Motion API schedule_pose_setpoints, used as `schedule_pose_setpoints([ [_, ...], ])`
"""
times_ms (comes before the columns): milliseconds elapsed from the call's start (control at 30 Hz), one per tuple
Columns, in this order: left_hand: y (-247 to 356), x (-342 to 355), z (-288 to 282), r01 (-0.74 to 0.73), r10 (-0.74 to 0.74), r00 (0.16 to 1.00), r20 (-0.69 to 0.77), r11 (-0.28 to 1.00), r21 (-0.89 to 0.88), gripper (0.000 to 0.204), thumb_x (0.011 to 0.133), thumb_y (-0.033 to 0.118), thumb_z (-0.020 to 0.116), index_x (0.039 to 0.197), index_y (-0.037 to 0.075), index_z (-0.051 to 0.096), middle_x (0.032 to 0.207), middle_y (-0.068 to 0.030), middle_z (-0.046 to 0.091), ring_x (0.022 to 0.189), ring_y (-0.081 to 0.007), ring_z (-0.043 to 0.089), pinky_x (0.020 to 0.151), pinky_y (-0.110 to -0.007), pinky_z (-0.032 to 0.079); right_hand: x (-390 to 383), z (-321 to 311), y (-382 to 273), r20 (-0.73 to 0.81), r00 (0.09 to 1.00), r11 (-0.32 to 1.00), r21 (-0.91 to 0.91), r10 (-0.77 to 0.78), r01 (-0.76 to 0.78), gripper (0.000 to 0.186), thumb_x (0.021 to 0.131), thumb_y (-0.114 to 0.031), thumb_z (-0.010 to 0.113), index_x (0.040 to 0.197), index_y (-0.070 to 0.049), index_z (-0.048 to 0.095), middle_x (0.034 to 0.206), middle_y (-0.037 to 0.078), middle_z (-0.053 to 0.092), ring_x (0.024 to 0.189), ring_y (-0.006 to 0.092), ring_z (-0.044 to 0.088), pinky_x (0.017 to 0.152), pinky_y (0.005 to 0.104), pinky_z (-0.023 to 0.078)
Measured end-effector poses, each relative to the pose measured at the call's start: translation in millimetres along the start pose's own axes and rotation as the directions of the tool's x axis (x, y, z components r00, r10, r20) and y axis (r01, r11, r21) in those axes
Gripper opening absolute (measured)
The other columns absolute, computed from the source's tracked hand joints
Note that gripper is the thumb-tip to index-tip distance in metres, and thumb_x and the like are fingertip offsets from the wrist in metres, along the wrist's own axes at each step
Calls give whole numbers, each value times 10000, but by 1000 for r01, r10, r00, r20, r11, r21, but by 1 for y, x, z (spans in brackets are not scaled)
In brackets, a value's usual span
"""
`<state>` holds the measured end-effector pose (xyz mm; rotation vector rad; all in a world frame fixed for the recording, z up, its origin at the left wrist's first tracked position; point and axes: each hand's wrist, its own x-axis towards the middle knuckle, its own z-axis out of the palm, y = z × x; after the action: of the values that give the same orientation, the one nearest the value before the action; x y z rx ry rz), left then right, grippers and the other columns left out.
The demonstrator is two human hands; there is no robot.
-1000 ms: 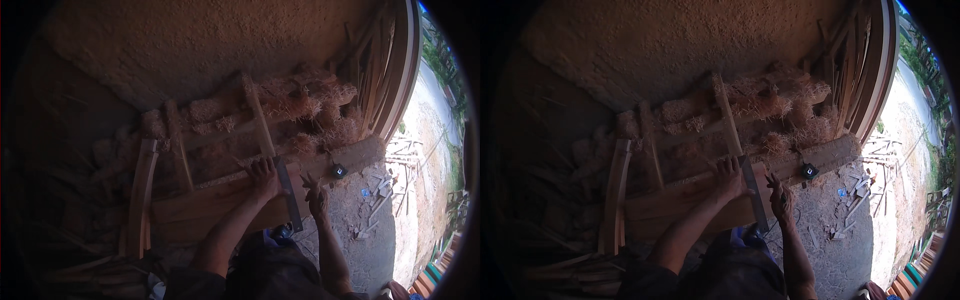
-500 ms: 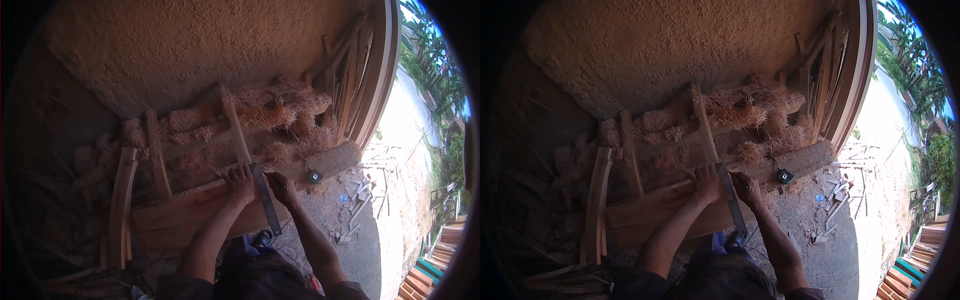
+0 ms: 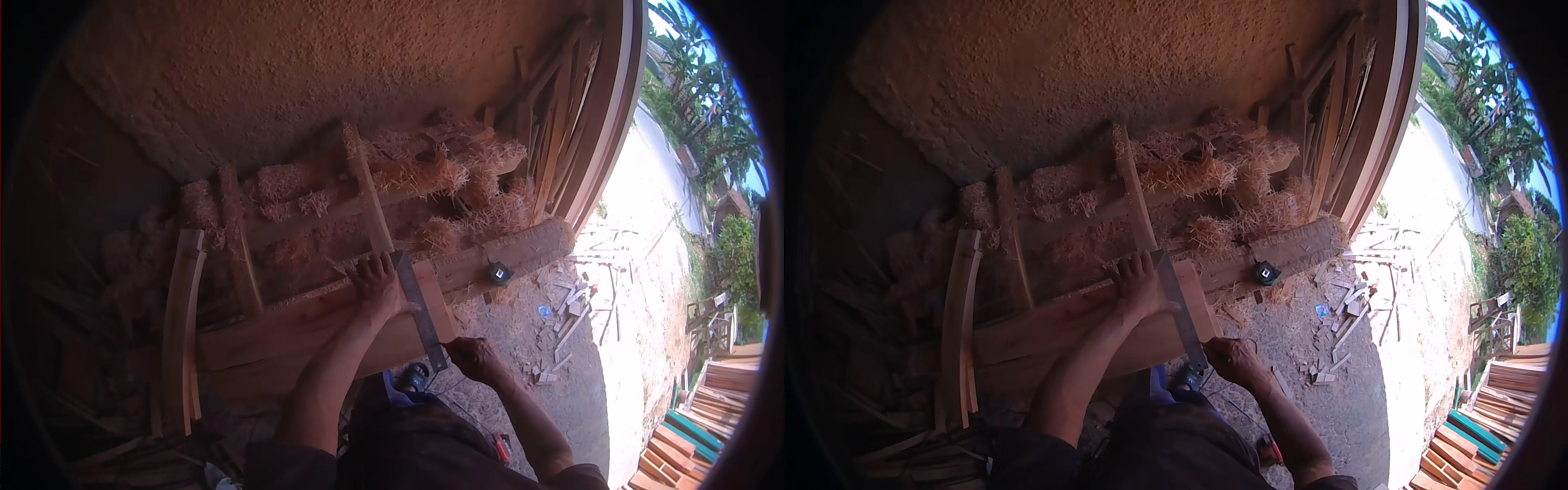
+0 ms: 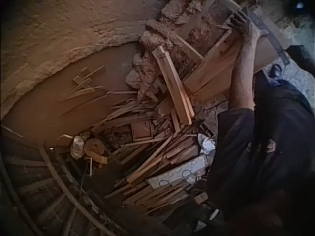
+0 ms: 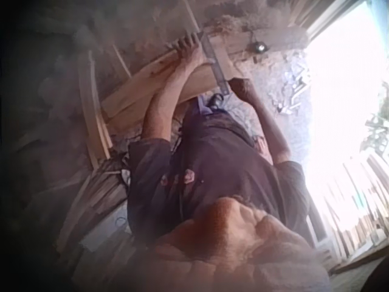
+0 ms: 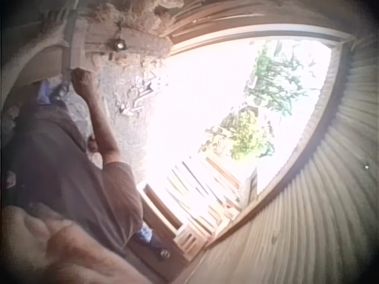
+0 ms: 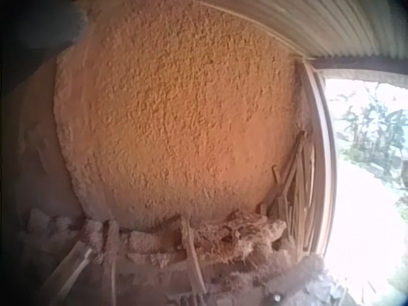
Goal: The person measures and marks a piece of wood using a square and a pencil while handling wood planks in a workshop.
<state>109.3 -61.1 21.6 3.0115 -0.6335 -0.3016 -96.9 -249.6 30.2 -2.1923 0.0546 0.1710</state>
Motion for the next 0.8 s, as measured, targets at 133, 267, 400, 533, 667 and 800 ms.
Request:
schedule_pose_setpoints([
  [133, 10, 1, -11, -18, 17, 1000, 18, 997, 70, 1432, 486, 806, 841, 1526, -29, 320, 1419, -178, 441, 1299, -392, 436, 1063, -718, 340, -108, 20, 51, 314, 909, 934, -311, 272, -172, 295, 968, -363, 667, 937, -86, 764, 902, 165, 741, 845, 353, 716, 741, 427, 564],
  [267, -27, 12, 24, -155, 143, 931, -337, 988, -9, 1042, 676, 679, 841, 1414, 35, 485, 1235, -158, 585, 1123, -361, 593, 997, -600, 457, -90, 13, -1, 155, 830, 844, -56, 535, -534, 472, 1051, -435, 486, 971, -39, 731, 900, 171, 737, 858, 341, 717, 793, 432, 545],
  [400, -52, 15, 2, -245, 151, 949, -276, 906, -345, 428, 859, 366, 810, 1092, 64, 616, 1015, -182, 679, 888, -370, 680, 759, -459, 550, -67, 23, -39, 9, 912, 904, 134, 409, -407, 487, 1073, -422, 443, 1059, -12, 706, 874, 164, 730, 877, 319, 721, 818, 429, 542],
  [533, -36, -37, -3, -224, -66, 942, -328, 604, -765, 377, 923, 320, 764, 1031, 17, 568, 924, -159, 682, 831, -270, 690, 719, -411, 526, -38, 29, -58, -142, 952, 947, 219, 269, -235, 495, 1073, -429, 465, 1207, -3, 676, 1015, 167, 749, 987, 323, 717, 877, 410, 537],
  [667, 13, -144, -8, -313, -216, 913, -346, 172, -934, 208, 1039, 194, 635, 989, 19, 535, 813, -71, 643, 744, -124, 613, 638, -321, 489, -4, 17, -94, -117, 986, 934, 350, 118, -70, 519, 1025, -469, 553, 1219, 1, 657, 1132, 226, 710, 1059, 360, 690, 912, 434, 519],
  [800, 25, -199, -11, -252, -141, 924, -356, 476, -842, 194, 1005, 162, 662, 1092, 25, 556, 919, -155, 656, 829, -275, 705, 701, -380, 547, 16, 24, -105, 55, 999, 951, 310, 2, -19, 524, 919, -460, 723, 1140, 1, 606, 928, 178, 685, 879, 269, 687, 770, 420, 534],
])
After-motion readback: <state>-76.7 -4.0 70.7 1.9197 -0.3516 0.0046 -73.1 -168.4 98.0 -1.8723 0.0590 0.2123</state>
